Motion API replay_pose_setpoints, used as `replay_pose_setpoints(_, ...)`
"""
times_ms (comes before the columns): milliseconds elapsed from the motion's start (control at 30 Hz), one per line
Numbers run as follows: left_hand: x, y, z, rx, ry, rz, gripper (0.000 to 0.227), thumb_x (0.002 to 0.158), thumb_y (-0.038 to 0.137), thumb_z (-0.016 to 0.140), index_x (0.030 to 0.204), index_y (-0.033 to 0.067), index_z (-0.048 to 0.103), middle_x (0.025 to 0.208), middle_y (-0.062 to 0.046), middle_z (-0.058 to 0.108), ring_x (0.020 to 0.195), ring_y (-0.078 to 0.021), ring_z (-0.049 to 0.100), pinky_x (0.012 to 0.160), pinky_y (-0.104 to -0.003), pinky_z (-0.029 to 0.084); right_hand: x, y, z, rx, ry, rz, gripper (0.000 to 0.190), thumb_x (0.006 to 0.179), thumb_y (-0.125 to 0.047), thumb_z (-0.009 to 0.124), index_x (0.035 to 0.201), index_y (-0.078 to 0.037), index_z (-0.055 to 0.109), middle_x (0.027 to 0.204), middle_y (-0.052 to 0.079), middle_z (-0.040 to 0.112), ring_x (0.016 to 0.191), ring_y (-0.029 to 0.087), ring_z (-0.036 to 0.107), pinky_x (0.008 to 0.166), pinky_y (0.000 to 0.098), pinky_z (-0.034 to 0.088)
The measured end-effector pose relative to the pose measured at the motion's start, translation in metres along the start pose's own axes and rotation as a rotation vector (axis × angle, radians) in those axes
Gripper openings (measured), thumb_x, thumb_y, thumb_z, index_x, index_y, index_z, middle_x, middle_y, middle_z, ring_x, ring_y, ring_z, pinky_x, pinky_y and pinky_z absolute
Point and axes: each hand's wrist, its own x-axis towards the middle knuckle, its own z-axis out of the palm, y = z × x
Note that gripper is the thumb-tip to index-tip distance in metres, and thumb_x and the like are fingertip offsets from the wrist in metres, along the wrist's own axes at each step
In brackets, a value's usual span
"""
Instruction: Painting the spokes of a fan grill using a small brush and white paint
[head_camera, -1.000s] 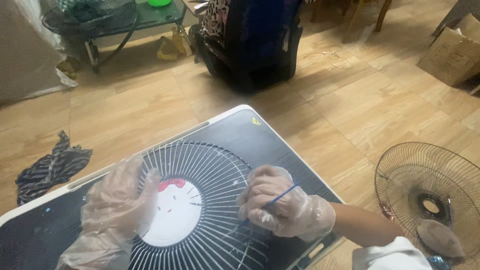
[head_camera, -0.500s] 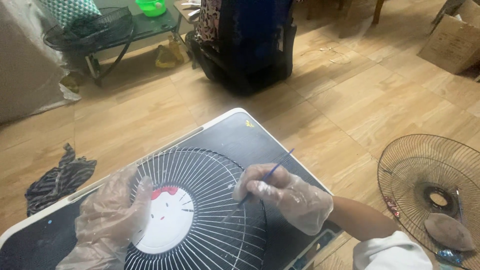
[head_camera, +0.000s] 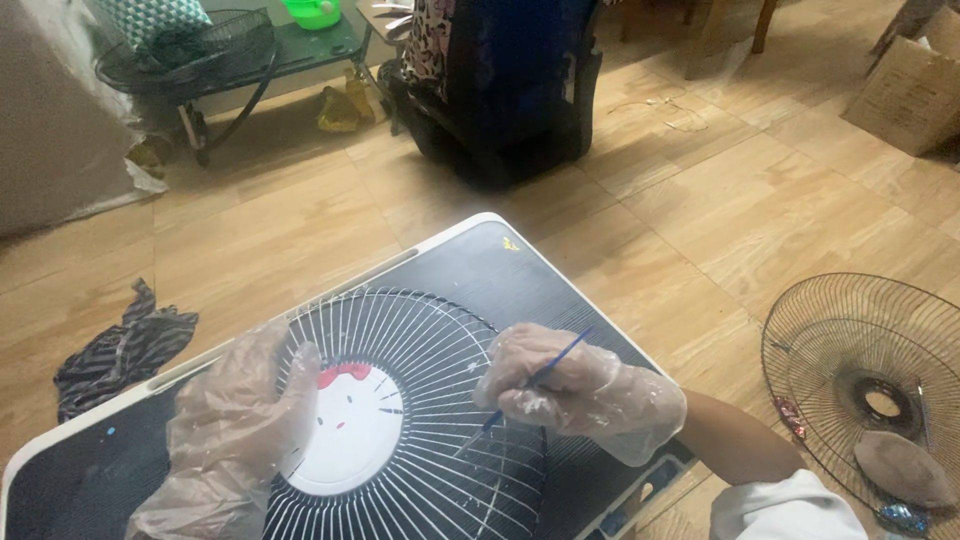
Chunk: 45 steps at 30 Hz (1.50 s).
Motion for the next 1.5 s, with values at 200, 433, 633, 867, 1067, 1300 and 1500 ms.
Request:
replay_pose_setpoints(200,0.001,-0.001,-0.001,-0.001,-0.062,-0.021,0.063,0.091,0.054,0.037,0.144,0.0209,0.042,0.147,-0.009,0.047,0.130,-0.0283,0.050,0.104,-0.044,0.047,-0.011,0.017,-0.005,-0.082,0.119,-0.006,0.008,0.098,-0.019,0.054,0.100,-0.015,0.061,0.094,-0.003,0.068,0.086,0.009,0.060,0.095,0.0335,0.050)
replay_pose_setpoints(433,-0.002,0.000,-0.005,0.012,-0.039,-0.012,0.061,0.090,0.055,0.039,0.142,0.0221,0.046,0.145,-0.007,0.049,0.129,-0.0274,0.051,0.101,-0.044,0.050,-0.014,0.011,0.020,-0.147,0.156,-0.080,0.023,0.101,-0.031,0.049,0.097,-0.016,0.065,0.074,-0.007,0.061,0.066,0.006,0.056,0.093,0.0342,0.050)
replay_pose_setpoints(633,0.000,-0.003,-0.007,0.004,0.034,0.077,0.059,0.091,0.051,0.043,0.138,0.0167,0.049,0.139,-0.011,0.054,0.120,-0.0307,0.057,0.094,-0.044,0.054,0.000,-0.009,0.014,-0.319,0.065,-0.062,0.017,0.097,-0.021,0.051,0.082,-0.013,0.056,0.074,-0.003,0.060,0.068,0.010,0.058,0.087,0.0325,0.052)
replay_pose_setpoints(867,-0.006,-0.009,-0.007,-0.057,0.109,0.168,0.050,0.094,0.041,0.049,0.132,0.0098,0.055,0.117,-0.013,0.064,0.090,-0.0257,0.068,0.072,-0.036,0.061,-0.002,-0.013,0.018,-0.095,0.042,0.032,0.018,0.093,-0.022,0.055,0.091,-0.007,0.066,0.085,0.002,0.071,0.080,0.014,0.067,0.093,0.0361,0.051)
replay_pose_setpoints(1067,-0.004,-0.023,0.006,-0.052,0.117,0.217,0.063,0.096,0.053,0.039,0.137,0.0054,0.050,0.140,-0.019,0.052,0.130,-0.0331,0.048,0.107,-0.045,0.038,-0.011,0.014,0.024,-0.132,0.067,0.079,0.022,0.099,-0.034,0.047,0.101,-0.018,0.063,0.090,-0.006,0.074,0.080,0.007,0.069,0.103,0.0407,0.048)
replay_pose_setpoints(1300,0.005,-0.027,0.018,0.047,0.055,0.186,0.067,0.096,0.055,0.028,0.143,0.0086,0.042,0.148,-0.013,0.044,0.137,-0.0293,0.040,0.111,-0.043,0.032,0.004,-0.010,0.025,-0.003,0.216,0.317,0.025,0.099,-0.028,0.047,0.093,-0.014,0.066,0.076,-0.001,0.063,0.078,0.013,0.058,0.103,0.0383,0.042)
replay_pose_setpoints(1500,0.001,-0.024,0.011,0.005,0.118,0.238,0.062,0.094,0.052,0.039,0.135,0.0061,0.052,0.139,-0.018,0.053,0.130,-0.0322,0.049,0.107,-0.042,0.040,-0.007,0.004,0.025,0.398,0.214,0.463,0.020,0.094,-0.021,0.057,0.094,-0.008,0.072,0.094,0.007,0.062,0.083,0.017,0.055,0.071,0.0314,0.049)
